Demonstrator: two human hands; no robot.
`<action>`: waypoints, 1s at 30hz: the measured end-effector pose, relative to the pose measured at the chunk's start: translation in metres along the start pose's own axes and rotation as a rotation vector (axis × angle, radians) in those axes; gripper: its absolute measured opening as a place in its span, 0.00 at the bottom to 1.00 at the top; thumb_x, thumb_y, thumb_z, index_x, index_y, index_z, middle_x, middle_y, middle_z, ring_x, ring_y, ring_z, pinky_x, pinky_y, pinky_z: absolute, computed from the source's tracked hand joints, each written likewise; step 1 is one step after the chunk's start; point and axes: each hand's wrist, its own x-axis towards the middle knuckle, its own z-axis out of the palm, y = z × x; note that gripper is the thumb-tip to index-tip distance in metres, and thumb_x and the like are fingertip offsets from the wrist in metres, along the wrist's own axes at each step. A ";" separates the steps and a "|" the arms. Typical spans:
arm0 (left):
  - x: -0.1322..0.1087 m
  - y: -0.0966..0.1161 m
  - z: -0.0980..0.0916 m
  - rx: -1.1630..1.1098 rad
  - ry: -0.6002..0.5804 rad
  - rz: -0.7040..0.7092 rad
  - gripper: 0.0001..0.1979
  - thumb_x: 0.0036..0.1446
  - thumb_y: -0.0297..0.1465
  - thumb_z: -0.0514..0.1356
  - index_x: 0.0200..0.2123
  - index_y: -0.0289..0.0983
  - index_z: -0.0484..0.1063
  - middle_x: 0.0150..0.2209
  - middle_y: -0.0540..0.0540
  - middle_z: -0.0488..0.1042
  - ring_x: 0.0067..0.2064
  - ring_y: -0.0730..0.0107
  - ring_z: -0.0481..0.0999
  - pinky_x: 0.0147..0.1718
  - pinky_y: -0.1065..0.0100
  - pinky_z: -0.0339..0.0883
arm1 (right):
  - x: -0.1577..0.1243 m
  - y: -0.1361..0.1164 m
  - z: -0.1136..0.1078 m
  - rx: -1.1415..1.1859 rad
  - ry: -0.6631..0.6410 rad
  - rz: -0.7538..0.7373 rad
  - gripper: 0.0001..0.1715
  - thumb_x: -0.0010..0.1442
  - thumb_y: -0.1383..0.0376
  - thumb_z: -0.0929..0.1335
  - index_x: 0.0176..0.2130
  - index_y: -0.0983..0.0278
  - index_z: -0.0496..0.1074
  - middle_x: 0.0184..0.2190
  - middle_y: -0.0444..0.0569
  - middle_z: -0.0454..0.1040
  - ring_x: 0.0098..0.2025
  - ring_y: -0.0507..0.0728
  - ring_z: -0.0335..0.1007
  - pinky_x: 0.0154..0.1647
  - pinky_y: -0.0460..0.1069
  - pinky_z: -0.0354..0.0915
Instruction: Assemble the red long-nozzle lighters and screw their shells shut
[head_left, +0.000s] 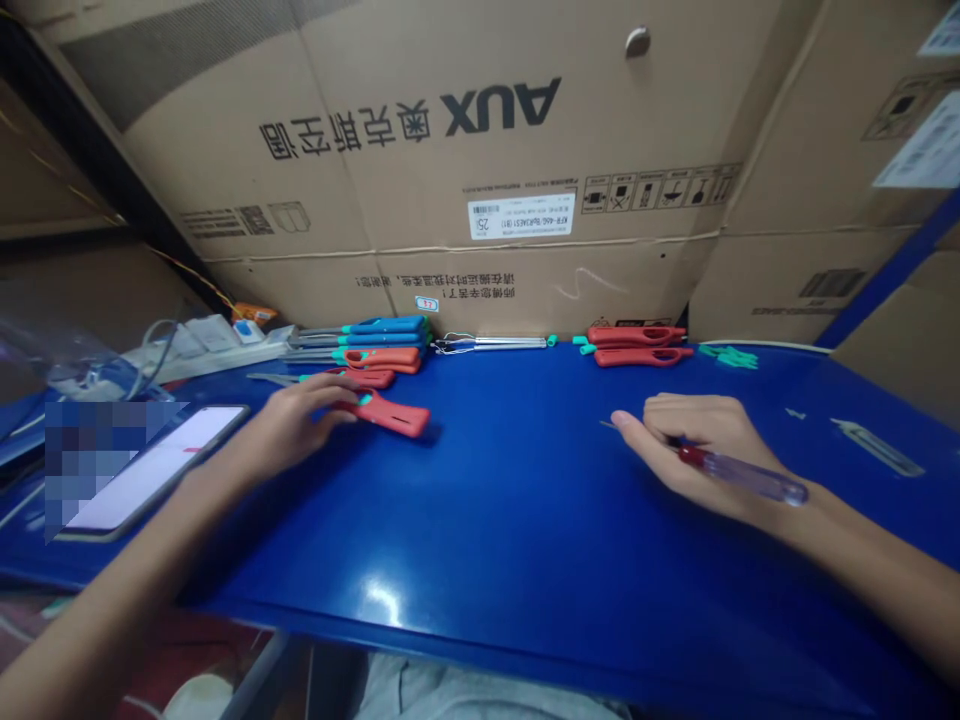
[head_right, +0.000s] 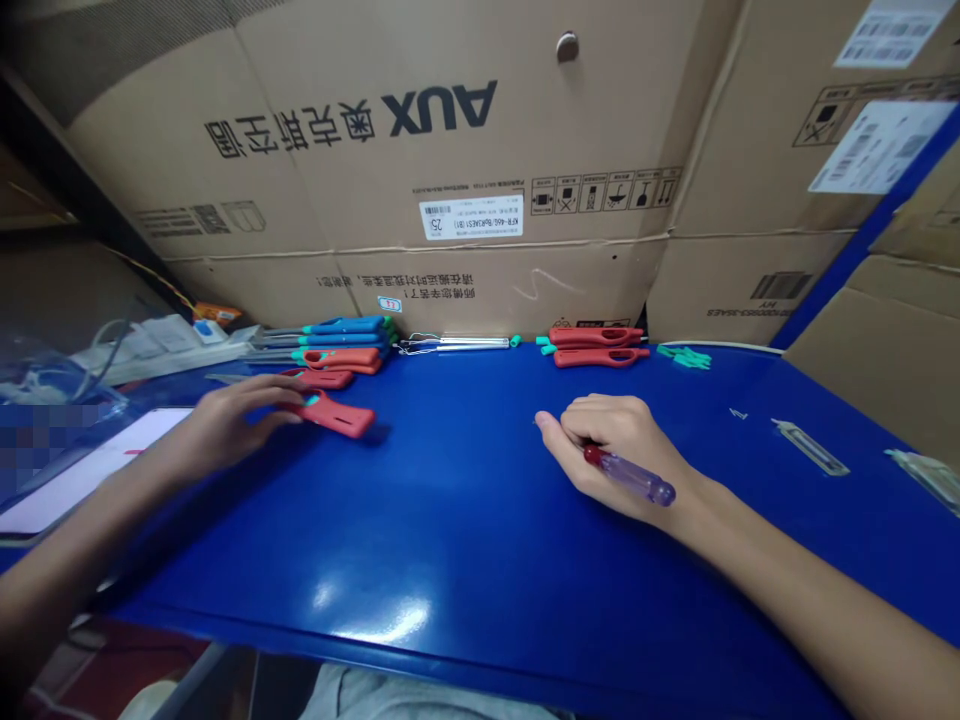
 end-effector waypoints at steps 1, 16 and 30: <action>-0.001 -0.013 -0.005 0.045 0.020 -0.045 0.12 0.62 0.38 0.54 0.39 0.39 0.74 0.49 0.43 0.75 0.51 0.61 0.73 0.53 0.61 0.64 | 0.000 0.000 0.000 0.001 -0.001 -0.009 0.28 0.63 0.67 0.63 0.18 0.63 0.45 0.15 0.40 0.48 0.18 0.48 0.45 0.22 0.49 0.48; 0.030 -0.074 -0.006 0.135 0.086 -0.232 0.19 0.56 0.48 0.55 0.29 0.39 0.73 0.36 0.49 0.78 0.42 0.61 0.71 0.47 0.64 0.63 | 0.000 0.004 -0.001 -0.016 -0.004 -0.041 0.28 0.63 0.67 0.65 0.17 0.63 0.48 0.15 0.40 0.50 0.19 0.48 0.47 0.24 0.49 0.48; 0.032 -0.085 0.003 0.132 0.030 -0.249 0.18 0.57 0.43 0.54 0.38 0.36 0.73 0.44 0.45 0.77 0.47 0.56 0.72 0.50 0.61 0.62 | 0.002 0.001 -0.001 -0.020 -0.025 -0.049 0.29 0.64 0.67 0.64 0.18 0.63 0.46 0.14 0.40 0.51 0.19 0.48 0.48 0.24 0.49 0.50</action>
